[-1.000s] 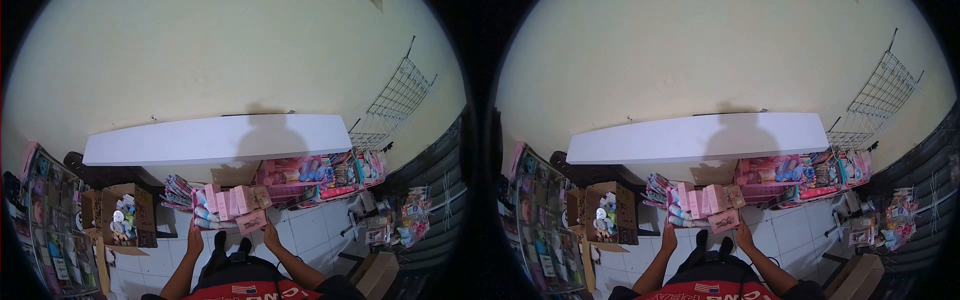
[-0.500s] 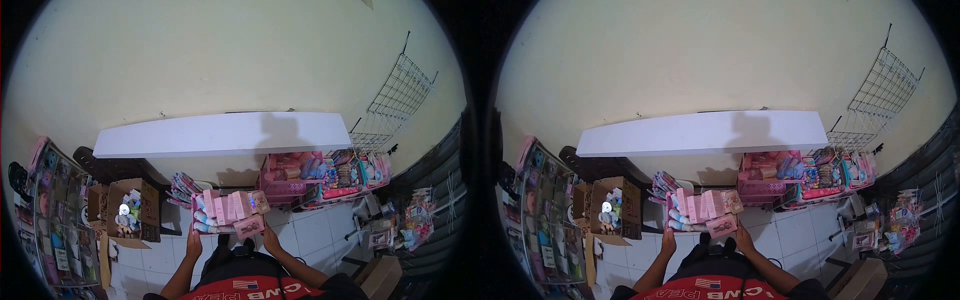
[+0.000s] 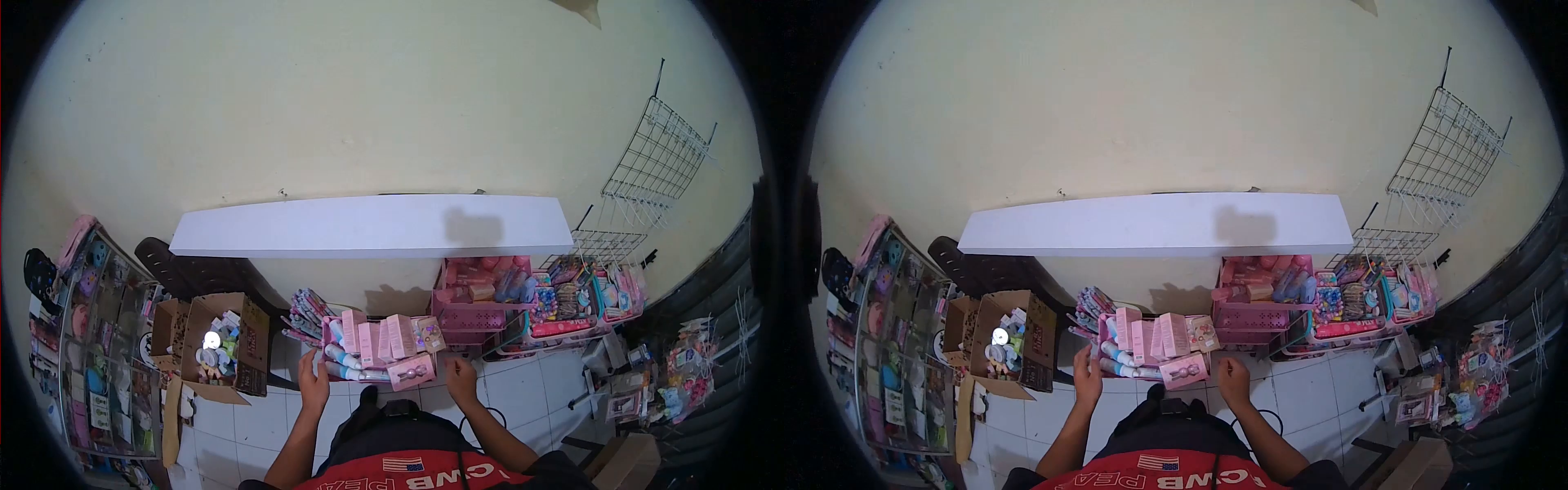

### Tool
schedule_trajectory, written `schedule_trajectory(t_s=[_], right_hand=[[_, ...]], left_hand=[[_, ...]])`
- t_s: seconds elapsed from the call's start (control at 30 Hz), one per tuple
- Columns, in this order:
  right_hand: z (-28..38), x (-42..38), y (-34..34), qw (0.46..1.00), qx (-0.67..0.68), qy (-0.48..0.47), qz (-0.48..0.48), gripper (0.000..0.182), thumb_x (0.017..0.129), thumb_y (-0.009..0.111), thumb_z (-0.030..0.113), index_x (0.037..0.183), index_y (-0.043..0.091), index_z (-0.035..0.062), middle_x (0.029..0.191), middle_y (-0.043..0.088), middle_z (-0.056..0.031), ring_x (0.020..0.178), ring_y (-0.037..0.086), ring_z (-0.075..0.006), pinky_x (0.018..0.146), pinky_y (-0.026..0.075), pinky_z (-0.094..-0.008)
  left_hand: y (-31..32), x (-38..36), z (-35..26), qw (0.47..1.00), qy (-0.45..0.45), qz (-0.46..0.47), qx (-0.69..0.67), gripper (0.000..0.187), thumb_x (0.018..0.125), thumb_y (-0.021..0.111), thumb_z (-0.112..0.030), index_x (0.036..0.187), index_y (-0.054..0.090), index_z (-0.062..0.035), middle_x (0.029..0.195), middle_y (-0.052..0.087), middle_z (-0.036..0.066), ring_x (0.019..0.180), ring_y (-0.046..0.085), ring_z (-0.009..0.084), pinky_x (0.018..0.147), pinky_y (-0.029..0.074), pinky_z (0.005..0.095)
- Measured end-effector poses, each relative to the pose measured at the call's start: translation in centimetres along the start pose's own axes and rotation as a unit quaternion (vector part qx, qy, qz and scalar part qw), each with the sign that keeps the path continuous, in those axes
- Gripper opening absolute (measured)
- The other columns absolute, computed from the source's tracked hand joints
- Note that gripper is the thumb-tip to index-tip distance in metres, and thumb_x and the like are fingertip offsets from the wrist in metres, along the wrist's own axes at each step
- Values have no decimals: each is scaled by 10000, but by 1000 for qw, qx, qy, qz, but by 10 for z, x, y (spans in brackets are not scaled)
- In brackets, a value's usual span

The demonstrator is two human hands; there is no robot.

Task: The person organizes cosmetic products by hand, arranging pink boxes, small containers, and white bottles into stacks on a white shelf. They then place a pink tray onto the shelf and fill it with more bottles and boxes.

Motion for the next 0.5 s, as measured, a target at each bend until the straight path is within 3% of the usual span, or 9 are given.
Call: schedule_trajectory(t_s=[0.07, 0.2, 0.37, 0.4, 0.47, 0.5], right_hand=[[27, 1, -14, 997, -37, -49, -44, 239, 1007, 599, 161, 976, 716, -45, 892, 687, -194, 793, 695, -292, 733, 532, -368], [73, 8, -13, 995, -27, -83, -41, 223, 984, 621, 147, 897, 693, -46, 816, 661, -182, 736, 674, -297, 698, 519, -387], [147, 22, 24, 980, -12, -192, 52, 225, 971, 645, 188, 958, 686, -33, 860, 682, -190, 808, 698, -340, 731, 535, -409], [155, 27, 31, 980, -13, -194, 49, 225, 971, 645, 188, 958, 686, -33, 860, 682, -190, 808, 698, -340, 731, 535, -409], [166, 35, 69, 964, -47, -209, 158, 205, 953, 659, 182, 999, 698, -14, 902, 690, -185, 858, 705, -312, 771, 544, -412], [166, 42, 80, 965, -48, -207, 156, 205, 953, 659, 182, 999, 698, -14, 902, 690, -185, 858, 705, -312, 771, 544, -412]], left_hand=[[-4, 15, -25, 1000, 23, -10, 12, 350, 1018, 586, -124, 1341, 614, 9, 1293, 613, 225, 1240, 581, 378, 1085, 438, 425], [6, 49, -71, 997, 74, 20, -9, 319, 956, 656, -100, 1258, 653, 3, 1212, 648, 207, 1139, 640, 349, 999, 500, 405], [36, 97, -78, 996, 62, 64, 6, 373, 897, 747, -188, 1213, 681, -2, 1121, 684, 199, 1030, 695, 325, 891, 551, 410], [45, 105, -76, 994, 67, 75, 39, 426, 877, 768, -248, 1216, 686, -5, 1068, 706, 200, 983, 712, 342, 857, 561, 431], [53, 120, -80, 991, 74, 89, 71, 481, 856, 789, -308, 1219, 691, -8, 1015, 728, 201, 936, 729, 359, 822, 571, 453], [63, 125, -79, 983, 55, 138, 105, 502, 847, 788, -350, 1207, 704, -11, 956, 737, 206, 894, 735, 374, 795, 575, 465]])
Point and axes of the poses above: each hand's wrist, its own x-axis towards the middle knuckle, its own y-axis out of the palm, z = x × y, the point moved 8 cm from there along x, towards the middle knuckle
